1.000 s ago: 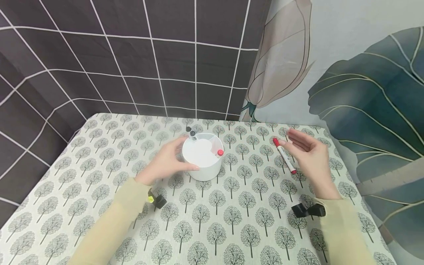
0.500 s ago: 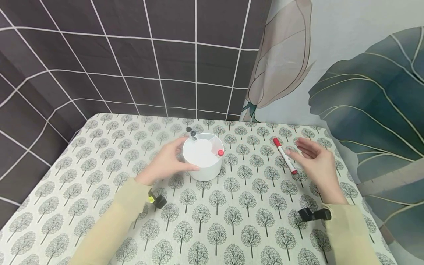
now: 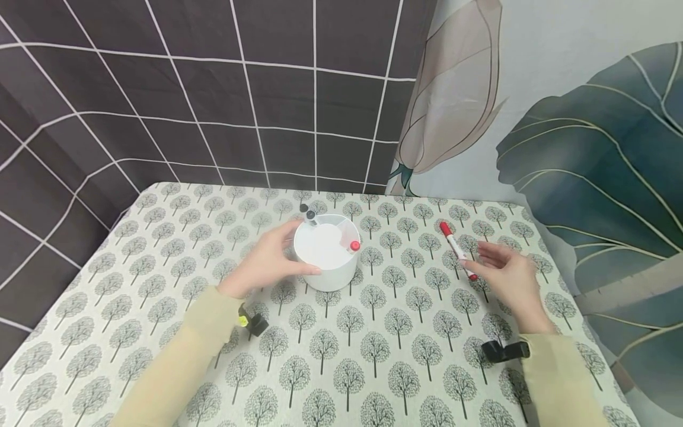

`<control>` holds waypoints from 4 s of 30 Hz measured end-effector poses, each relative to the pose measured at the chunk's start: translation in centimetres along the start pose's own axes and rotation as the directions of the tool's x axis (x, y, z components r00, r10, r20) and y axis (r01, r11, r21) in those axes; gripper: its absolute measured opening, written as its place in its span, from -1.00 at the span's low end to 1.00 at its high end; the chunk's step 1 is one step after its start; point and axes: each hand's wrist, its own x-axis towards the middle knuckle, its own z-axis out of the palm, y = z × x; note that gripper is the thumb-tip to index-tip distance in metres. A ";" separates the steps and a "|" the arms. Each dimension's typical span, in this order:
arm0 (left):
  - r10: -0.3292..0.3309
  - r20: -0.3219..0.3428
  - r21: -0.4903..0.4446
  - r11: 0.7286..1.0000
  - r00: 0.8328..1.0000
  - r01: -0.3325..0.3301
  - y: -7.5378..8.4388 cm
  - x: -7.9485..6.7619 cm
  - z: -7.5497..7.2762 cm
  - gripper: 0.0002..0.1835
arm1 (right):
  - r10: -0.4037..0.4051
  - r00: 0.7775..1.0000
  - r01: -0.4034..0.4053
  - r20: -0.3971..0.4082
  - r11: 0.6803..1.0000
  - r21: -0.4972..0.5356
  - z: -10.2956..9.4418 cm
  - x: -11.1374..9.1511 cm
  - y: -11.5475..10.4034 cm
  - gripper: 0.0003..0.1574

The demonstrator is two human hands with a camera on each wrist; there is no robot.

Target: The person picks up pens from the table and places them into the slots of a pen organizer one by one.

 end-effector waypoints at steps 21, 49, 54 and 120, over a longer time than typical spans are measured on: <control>0.008 0.012 -0.002 1.000 1.000 -0.008 0.2 -0.1 -0.1 0.25 | -0.002 1.000 0.000 -0.020 0.990 -0.141 1.3 0.4 1.8 -0.27; 0.009 0.020 -0.007 1.000 1.000 -0.009 -0.1 0.0 0.1 0.23 | -0.032 0.986 0.022 -0.162 0.998 -0.062 0.2 0.3 -2.1 -0.49; 0.011 0.035 -0.010 1.000 0.999 -0.011 -0.2 0.1 0.2 0.23 | -0.044 0.984 0.038 -0.173 0.999 -0.039 0.3 0.4 -3.6 -0.51; -0.018 0.033 0.009 1.000 0.999 0.018 -0.2 0.0 0.0 0.24 | -0.389 0.877 0.471 -0.281 0.583 0.662 5.3 -0.1 -20.7 -0.59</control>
